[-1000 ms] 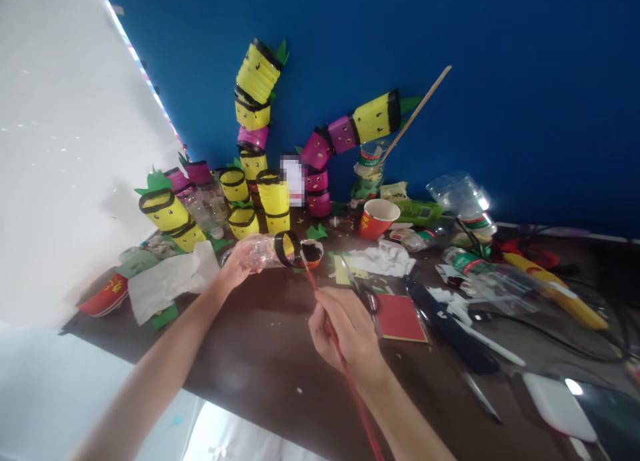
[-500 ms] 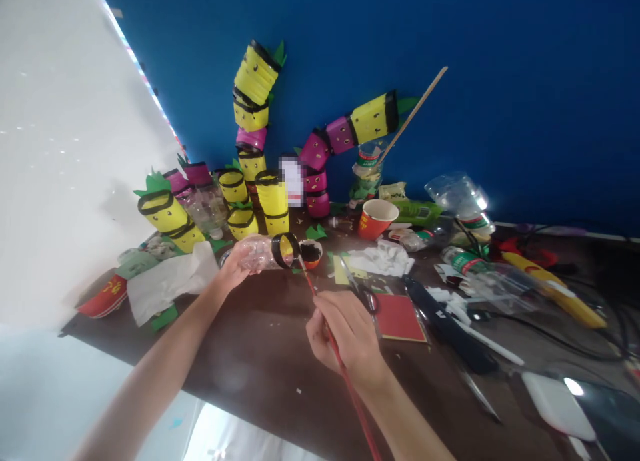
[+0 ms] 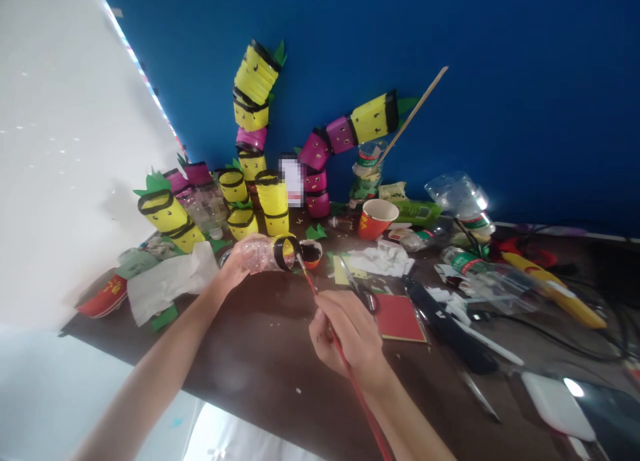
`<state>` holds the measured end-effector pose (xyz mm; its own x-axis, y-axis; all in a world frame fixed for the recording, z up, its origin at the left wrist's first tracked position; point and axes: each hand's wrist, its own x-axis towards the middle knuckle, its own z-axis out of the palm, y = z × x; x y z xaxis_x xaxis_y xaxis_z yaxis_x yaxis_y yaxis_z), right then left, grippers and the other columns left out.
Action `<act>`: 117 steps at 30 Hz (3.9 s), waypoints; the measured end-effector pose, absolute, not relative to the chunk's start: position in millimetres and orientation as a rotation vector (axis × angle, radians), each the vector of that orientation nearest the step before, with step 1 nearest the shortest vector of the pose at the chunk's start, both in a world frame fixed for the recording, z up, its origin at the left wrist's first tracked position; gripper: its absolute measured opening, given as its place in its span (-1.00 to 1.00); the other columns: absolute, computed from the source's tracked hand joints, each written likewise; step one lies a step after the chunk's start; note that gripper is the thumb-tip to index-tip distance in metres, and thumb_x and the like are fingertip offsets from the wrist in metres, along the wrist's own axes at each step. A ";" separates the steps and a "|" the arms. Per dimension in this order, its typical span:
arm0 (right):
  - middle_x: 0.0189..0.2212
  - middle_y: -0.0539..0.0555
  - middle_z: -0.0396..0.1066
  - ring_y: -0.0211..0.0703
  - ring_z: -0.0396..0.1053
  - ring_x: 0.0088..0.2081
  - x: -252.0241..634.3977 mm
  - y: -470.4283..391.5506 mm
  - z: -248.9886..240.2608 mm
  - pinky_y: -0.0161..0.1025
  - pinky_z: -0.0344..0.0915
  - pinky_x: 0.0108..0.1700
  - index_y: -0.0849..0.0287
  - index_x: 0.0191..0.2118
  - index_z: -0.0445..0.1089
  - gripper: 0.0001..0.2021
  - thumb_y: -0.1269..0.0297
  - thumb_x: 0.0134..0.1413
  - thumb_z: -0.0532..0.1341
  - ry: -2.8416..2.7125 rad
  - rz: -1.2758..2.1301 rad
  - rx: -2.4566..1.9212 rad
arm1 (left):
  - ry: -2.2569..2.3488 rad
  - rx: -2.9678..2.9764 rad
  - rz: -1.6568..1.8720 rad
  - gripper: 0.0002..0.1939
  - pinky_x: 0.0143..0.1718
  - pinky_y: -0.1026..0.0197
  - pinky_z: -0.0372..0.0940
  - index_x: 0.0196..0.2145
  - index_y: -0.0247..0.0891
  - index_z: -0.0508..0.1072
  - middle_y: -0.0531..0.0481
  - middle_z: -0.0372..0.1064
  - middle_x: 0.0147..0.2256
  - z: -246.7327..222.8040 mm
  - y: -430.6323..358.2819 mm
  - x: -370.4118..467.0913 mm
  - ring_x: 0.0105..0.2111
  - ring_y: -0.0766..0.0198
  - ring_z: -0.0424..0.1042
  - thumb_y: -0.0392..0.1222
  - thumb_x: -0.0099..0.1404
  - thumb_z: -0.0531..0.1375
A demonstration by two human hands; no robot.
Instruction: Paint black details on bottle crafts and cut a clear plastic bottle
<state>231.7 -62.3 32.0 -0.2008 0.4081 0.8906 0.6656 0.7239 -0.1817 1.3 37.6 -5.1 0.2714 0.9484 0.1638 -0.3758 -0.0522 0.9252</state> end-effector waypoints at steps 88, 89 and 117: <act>-0.27 0.14 0.57 -0.04 0.53 -0.19 231.6 -34.5 4.2 0.00 0.43 -0.09 0.10 -0.18 0.48 -0.56 0.00 0.27 -0.09 -0.956 1.104 -0.721 | 0.351 0.342 0.975 -0.22 -0.61 0.36 0.16 -0.23 -0.35 0.47 -0.09 0.36 -0.42 -4.2 1.5 34.2 -0.52 0.38 0.28 0.43 -0.15 0.22; -0.30 0.12 0.58 -0.05 0.54 -0.20 234.1 -32.7 4.8 -0.01 0.43 -0.10 0.09 -0.21 0.49 -0.58 0.03 0.26 -0.07 -0.922 1.146 -0.703 | 0.347 0.332 0.974 -0.23 -0.65 0.37 0.11 -0.25 -0.35 0.47 -0.08 0.33 -0.44 -3.3 1.9 33.0 -0.54 0.40 0.24 0.44 -0.14 0.20; -0.67 -0.05 0.35 -0.32 0.30 -0.62 315.0 35.2 84.4 -0.32 0.18 -0.54 0.18 -0.46 0.32 -0.88 0.29 0.04 0.23 -1.185 0.535 -1.147 | 0.237 0.288 0.924 -0.33 -0.62 0.34 0.04 -0.24 -0.29 0.38 -0.02 0.22 -0.46 -11.8 10.3 30.4 -0.54 0.38 0.14 0.37 -0.08 0.18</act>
<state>315.0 35.2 84.4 0.3460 0.8300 0.4374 0.2210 0.3809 -0.8978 30.4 10.3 -11.8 0.5817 0.8097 -0.0778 -0.7469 0.5695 0.3433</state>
